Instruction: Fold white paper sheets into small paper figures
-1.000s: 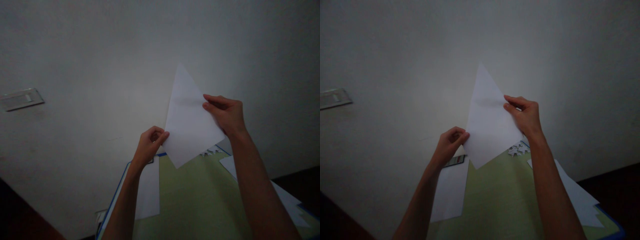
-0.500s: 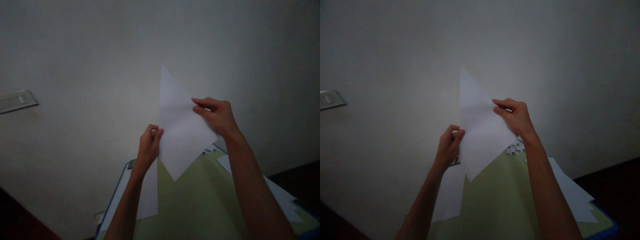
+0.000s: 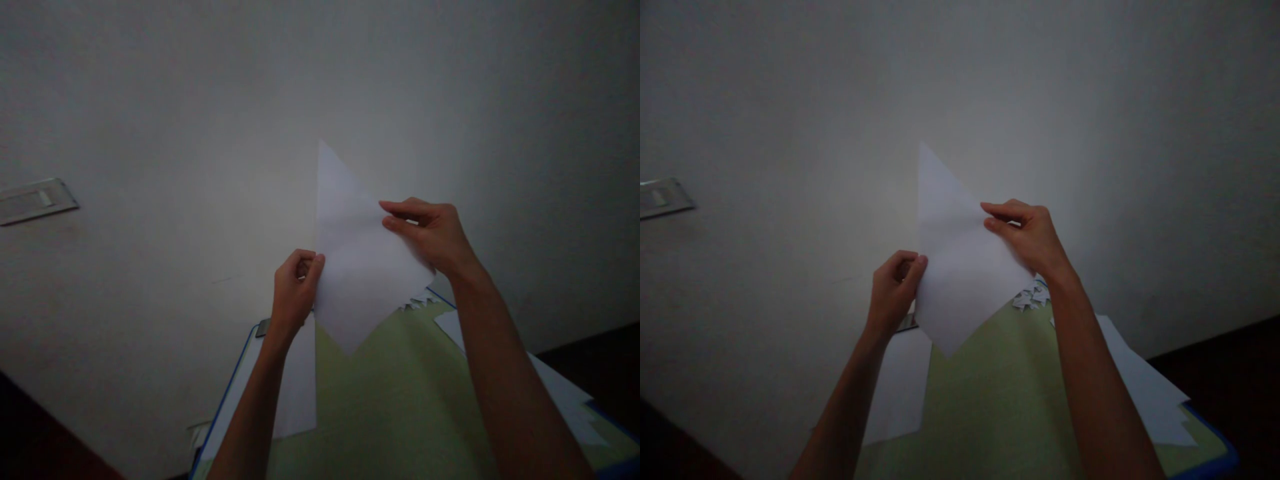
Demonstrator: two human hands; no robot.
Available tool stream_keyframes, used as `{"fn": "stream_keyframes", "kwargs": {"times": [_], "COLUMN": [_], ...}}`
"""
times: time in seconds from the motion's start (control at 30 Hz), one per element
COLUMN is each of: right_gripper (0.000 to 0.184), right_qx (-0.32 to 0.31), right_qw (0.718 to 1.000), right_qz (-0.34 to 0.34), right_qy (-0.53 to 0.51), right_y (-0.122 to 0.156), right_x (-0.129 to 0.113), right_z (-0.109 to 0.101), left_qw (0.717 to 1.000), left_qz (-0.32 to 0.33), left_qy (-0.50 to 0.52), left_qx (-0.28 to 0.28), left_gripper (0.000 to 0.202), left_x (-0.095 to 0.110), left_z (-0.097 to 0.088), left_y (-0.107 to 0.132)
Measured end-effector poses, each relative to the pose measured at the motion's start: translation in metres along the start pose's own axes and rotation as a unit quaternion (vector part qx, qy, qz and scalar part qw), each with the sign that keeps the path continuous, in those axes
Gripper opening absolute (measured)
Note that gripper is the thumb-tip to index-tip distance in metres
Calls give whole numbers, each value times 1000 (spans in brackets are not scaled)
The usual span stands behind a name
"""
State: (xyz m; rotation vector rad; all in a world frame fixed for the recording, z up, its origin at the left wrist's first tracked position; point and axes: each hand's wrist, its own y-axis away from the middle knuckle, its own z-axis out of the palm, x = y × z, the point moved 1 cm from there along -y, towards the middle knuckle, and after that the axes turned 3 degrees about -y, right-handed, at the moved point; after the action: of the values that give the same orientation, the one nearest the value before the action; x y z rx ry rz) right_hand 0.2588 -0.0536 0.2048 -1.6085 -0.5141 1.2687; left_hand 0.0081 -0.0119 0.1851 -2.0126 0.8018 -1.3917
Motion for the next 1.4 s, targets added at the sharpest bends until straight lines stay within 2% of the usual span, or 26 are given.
{"fn": "stream_keyframes", "kwargs": {"times": [0.1, 0.27, 0.4, 0.6, 0.7, 0.87, 1.0, 1.13, 1.23, 1.4], "right_gripper": [26, 27, 27, 25, 25, 26, 25, 25, 25, 25], "right_qx": [3, 15, 13, -62, -79, -81, -94, -112, -135, -141], "right_qw": [1000, 1000, 1000, 997, 995, 995, 993, 991, 988, 988], "right_qz": [1, -13, -9, 14, 14, 14, 14, 18, 20, 20], "right_qy": [-13, -13, -17, -42, -52, -60, -71, -67, -66, -63], "right_y": [0, 1, 2, 2, 1, 1, 2, 1, 1, 2], "right_x": [-1, -2, -1, 0, 0, 2, 1, 1, 0, 0], "right_z": [1, 3, 3, 5, 6, 8, 9, 9, 9, 12], "left_qw": [999, 995, 999, 997, 995, 995, 995, 995, 992, 990], "left_qz": [16, 61, 32, -5, -2, 14, 9, -4, -15, -18], "left_qy": [-25, -74, -40, 39, 39, 18, -1, 46, 84, 80], "left_qx": [24, 6, -10, 65, 93, 93, 98, 86, 93, 116], "left_gripper": [24, 28, 36, 28, 26, 24, 33, 27, 30, 33], "left_x": [3, 8, 9, 6, 4, 3, 5, 4, 1, 4], "left_z": [-1, -4, -2, 0, -2, -4, -4, -4, -4, -5], "left_y": [0, 4, 6, 3, 0, -1, 0, -2, -4, -4]}}
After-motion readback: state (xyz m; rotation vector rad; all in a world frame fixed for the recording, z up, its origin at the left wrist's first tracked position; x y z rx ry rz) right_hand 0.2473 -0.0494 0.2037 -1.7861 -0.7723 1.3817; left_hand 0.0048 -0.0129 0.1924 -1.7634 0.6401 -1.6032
